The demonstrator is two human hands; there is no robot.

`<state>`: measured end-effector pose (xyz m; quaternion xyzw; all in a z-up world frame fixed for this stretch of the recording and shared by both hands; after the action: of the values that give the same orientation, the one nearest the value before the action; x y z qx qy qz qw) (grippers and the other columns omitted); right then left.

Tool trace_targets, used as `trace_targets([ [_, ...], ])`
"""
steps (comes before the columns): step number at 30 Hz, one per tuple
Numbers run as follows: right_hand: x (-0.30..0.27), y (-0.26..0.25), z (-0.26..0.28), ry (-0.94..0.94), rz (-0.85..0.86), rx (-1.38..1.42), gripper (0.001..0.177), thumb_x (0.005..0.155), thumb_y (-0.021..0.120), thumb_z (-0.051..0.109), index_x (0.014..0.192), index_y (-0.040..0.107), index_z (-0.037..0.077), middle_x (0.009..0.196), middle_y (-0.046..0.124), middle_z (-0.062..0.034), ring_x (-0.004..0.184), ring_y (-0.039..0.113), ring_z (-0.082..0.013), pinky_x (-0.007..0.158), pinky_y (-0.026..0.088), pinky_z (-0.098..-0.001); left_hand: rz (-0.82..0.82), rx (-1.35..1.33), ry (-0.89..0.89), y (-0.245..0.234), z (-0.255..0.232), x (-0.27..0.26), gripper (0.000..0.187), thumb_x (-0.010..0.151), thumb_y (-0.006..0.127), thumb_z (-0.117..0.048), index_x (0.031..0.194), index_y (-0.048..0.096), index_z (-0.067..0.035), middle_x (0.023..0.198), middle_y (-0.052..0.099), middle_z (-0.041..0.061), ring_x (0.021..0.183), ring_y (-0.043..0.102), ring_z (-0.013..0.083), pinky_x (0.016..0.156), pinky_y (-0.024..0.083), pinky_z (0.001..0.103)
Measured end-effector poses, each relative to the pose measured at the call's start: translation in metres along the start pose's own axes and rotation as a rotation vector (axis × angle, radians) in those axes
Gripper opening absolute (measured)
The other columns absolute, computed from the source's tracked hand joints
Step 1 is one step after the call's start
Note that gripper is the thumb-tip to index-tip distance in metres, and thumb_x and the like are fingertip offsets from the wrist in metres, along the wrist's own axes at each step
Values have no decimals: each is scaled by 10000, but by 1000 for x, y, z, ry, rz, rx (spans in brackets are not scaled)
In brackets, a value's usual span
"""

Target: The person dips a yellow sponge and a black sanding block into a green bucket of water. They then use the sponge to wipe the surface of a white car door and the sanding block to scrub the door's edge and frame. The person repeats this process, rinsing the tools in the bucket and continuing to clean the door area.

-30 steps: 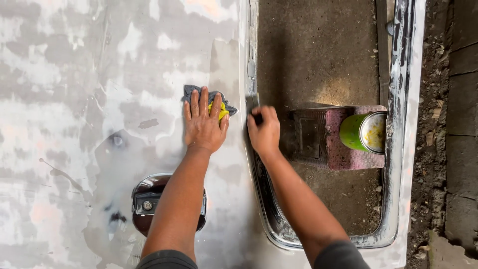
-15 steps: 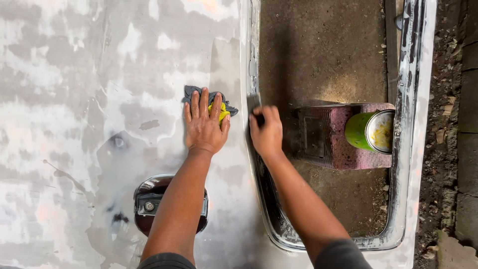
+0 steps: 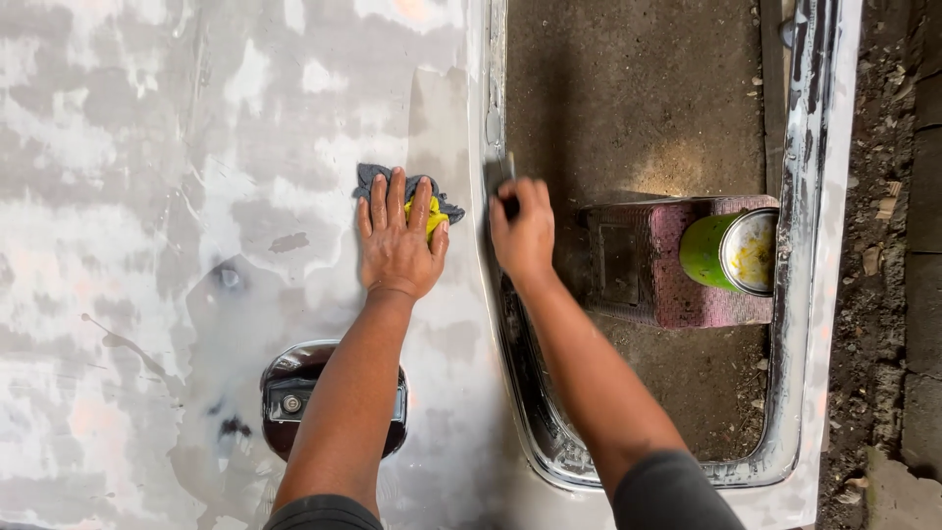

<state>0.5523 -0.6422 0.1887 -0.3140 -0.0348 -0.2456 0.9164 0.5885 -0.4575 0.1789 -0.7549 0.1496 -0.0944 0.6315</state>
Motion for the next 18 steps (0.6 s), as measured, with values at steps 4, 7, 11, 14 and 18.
trace_targets([
  [4,-40,-12,4,-15,35,-19,198,840,759,26,990,632,45,998,619,-168,915,660,-387,792,533,-436,13,-5,-10,-2,0,1,660,1004,430,-489,1599,327,-223,1678,203,143,1543,125,362,1228,77,567],
  [7,-24,1,-5,99,61,-37,179,847,762,38,973,635,51,994,621,-167,894,659,-383,773,531,-434,15,-15,-5,-2,0,0,656,1006,429,-483,1601,332,-225,1676,206,140,1548,126,360,1232,78,570],
  [11,23,17,6,-73,-32,-31,198,872,748,21,1013,611,42,1038,610,-177,962,635,-408,824,519,-444,8,-12,-2,-2,0,1,656,1007,435,-485,1597,342,-215,1670,215,144,1545,134,368,1234,87,572],
  [14,9,9,6,-91,-2,-30,200,879,745,24,1022,607,42,1051,609,-183,974,635,-407,833,517,-442,-4,-23,3,-2,0,-1,659,1000,450,-479,1592,349,-207,1668,221,154,1540,142,374,1228,91,575],
  [18,-77,-25,6,-85,120,-26,208,865,741,23,1018,601,37,1035,600,-190,966,636,-407,825,526,-441,-5,-25,19,-8,-2,-2,659,1011,472,-463,1598,353,-189,1677,232,161,1545,154,381,1233,97,584],
])
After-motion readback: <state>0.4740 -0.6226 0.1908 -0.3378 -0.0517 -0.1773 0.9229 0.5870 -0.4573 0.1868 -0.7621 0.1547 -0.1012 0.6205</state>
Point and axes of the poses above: each hand's wrist, its own x-axis towards the middle knuckle, its own y-axis out of the palm, z = x × y, the point moved 6 cm from there along x, towards the middle knuckle
